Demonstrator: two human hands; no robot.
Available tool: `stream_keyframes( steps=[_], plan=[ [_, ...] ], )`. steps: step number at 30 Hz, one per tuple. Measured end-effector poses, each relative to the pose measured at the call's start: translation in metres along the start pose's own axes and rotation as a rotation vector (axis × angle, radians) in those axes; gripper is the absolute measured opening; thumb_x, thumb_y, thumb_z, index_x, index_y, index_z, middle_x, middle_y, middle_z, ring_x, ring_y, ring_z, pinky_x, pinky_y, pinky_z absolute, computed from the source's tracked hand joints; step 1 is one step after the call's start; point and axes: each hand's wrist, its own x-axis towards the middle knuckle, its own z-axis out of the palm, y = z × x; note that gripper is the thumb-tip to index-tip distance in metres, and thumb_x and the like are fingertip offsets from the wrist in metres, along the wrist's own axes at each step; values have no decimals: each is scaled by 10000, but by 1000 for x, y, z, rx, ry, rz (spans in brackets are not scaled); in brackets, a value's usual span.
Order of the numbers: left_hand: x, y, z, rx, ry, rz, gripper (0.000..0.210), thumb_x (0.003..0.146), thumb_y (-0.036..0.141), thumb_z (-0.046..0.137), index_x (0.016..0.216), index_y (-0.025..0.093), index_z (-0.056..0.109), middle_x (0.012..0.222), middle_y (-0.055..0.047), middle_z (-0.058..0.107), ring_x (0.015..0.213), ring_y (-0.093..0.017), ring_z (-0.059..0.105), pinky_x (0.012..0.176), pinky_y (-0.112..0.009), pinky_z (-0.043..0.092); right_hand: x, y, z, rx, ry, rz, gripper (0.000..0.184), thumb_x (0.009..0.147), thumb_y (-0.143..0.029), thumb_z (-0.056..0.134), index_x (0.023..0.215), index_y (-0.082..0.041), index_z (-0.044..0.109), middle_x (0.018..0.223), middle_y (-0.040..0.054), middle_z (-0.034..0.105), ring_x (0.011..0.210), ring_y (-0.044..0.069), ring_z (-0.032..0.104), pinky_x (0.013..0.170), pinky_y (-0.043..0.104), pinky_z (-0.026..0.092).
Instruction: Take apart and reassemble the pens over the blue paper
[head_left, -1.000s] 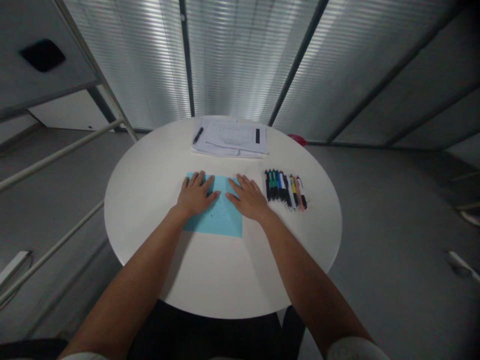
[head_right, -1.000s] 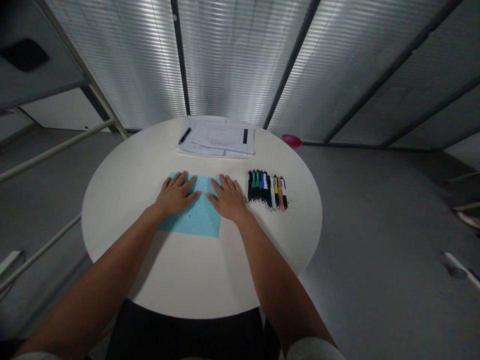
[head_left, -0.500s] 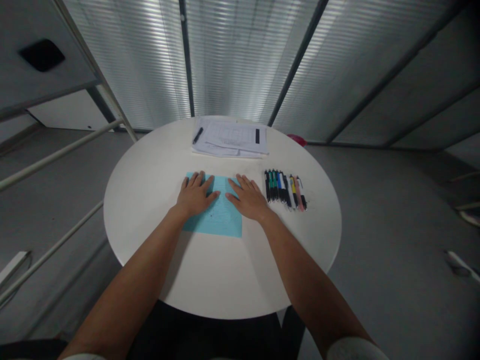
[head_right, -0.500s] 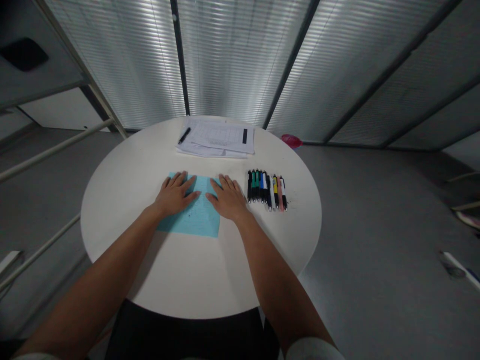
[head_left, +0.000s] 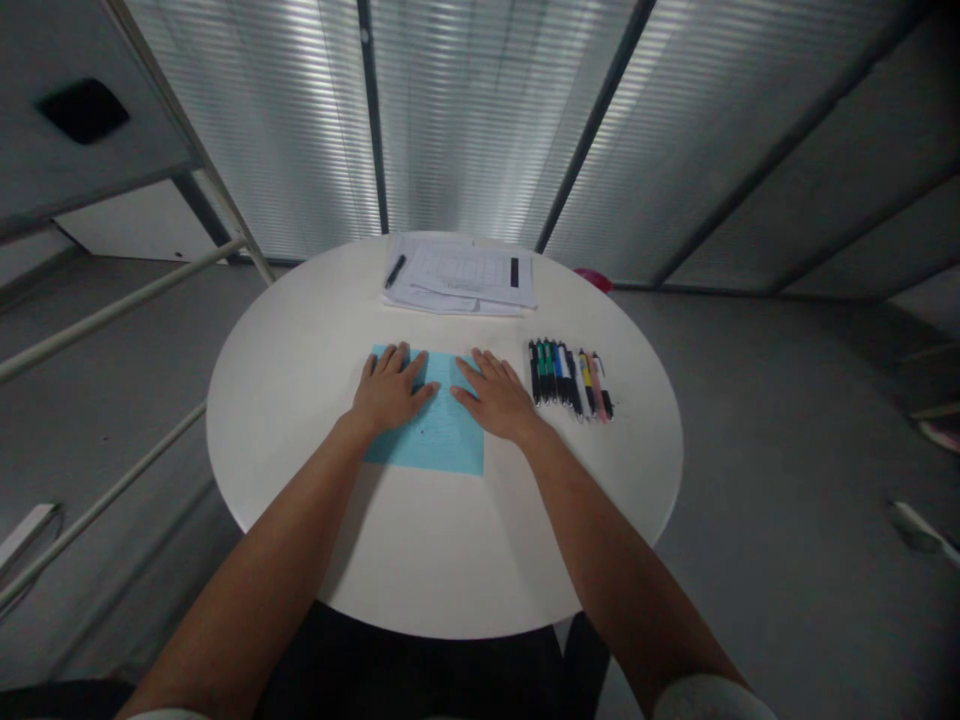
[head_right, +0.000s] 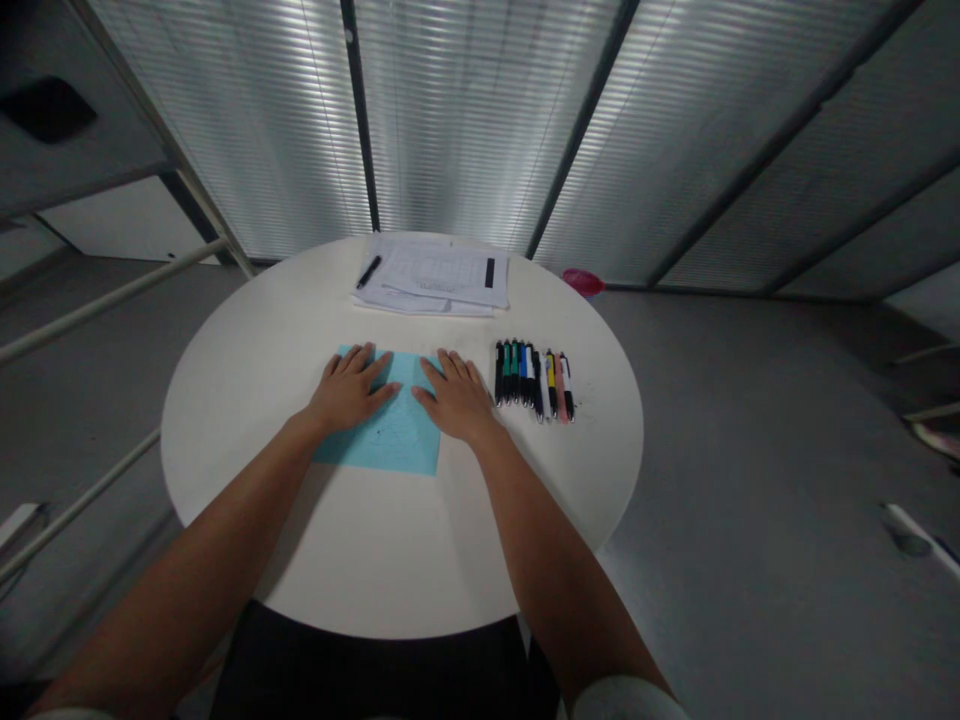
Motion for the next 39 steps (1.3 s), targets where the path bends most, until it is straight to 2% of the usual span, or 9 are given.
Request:
stream_keyframes(
  steps=[39],
  plan=[
    [1,-1,1,-13,2,-1,712,926,642,282,1518,249,336,1605,-129,238,1485,-317,176,1173,-531,135,0,2,0,12,6,-4,651,967,-599,243,1516,-258,319,1614,97,226,1491,279,187,1198,483,167]
  ],
)
